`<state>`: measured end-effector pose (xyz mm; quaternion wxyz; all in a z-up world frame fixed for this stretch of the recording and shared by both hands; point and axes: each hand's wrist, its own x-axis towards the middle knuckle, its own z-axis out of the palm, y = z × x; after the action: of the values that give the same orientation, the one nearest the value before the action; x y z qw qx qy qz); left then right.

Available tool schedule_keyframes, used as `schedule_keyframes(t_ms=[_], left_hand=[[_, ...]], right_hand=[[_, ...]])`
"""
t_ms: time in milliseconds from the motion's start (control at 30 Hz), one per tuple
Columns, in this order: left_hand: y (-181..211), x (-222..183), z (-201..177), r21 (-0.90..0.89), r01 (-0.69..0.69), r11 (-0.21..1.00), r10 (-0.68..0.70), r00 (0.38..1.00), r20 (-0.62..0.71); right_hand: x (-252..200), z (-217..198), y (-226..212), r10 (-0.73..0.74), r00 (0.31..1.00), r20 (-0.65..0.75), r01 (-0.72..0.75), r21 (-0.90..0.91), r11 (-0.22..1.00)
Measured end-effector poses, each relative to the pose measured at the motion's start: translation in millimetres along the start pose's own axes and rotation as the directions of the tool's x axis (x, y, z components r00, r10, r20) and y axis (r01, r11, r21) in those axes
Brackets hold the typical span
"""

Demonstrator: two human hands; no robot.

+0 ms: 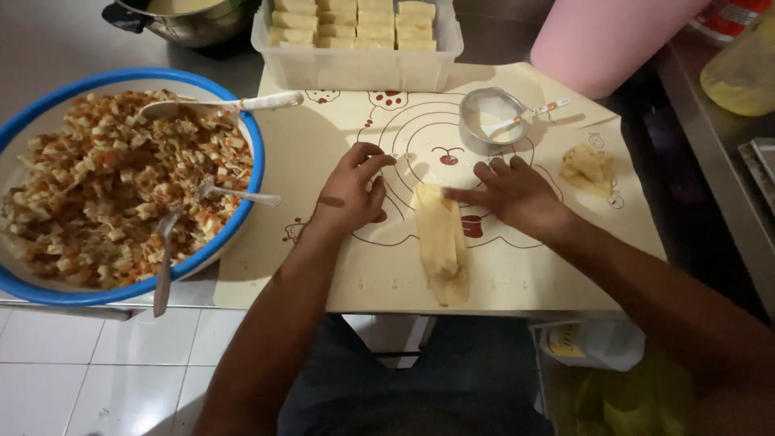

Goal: Preparing pastries by scooping filling from a large bowl onto individual dough squares and folding them into shape.

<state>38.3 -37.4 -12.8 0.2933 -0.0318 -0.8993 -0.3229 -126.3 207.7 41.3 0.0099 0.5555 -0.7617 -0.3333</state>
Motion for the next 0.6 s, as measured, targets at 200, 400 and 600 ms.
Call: schedule_keyframes(t_ms=[200, 400, 600], left_hand=[[-26, 4, 19, 0.001, -0.049, 0.999, 0.049, 0.998, -0.05], [-5, 2, 6, 0.003, -0.059, 0.998, 0.059, 0.994, -0.088], [-25, 0, 20, 0.005, -0.132, 0.991, 0.131, 0.975, -0.179]], right_hand=[[11, 2, 2, 0.056, 0.989, -0.138, -0.056, 0.008, 0.998], [25, 19, 6, -0.059, 0.715, -0.697, -0.078, -0.163, 0.984], [54, 44, 13, -0.12, 0.685, -0.718, 0.0, -0.165, 0.986]])
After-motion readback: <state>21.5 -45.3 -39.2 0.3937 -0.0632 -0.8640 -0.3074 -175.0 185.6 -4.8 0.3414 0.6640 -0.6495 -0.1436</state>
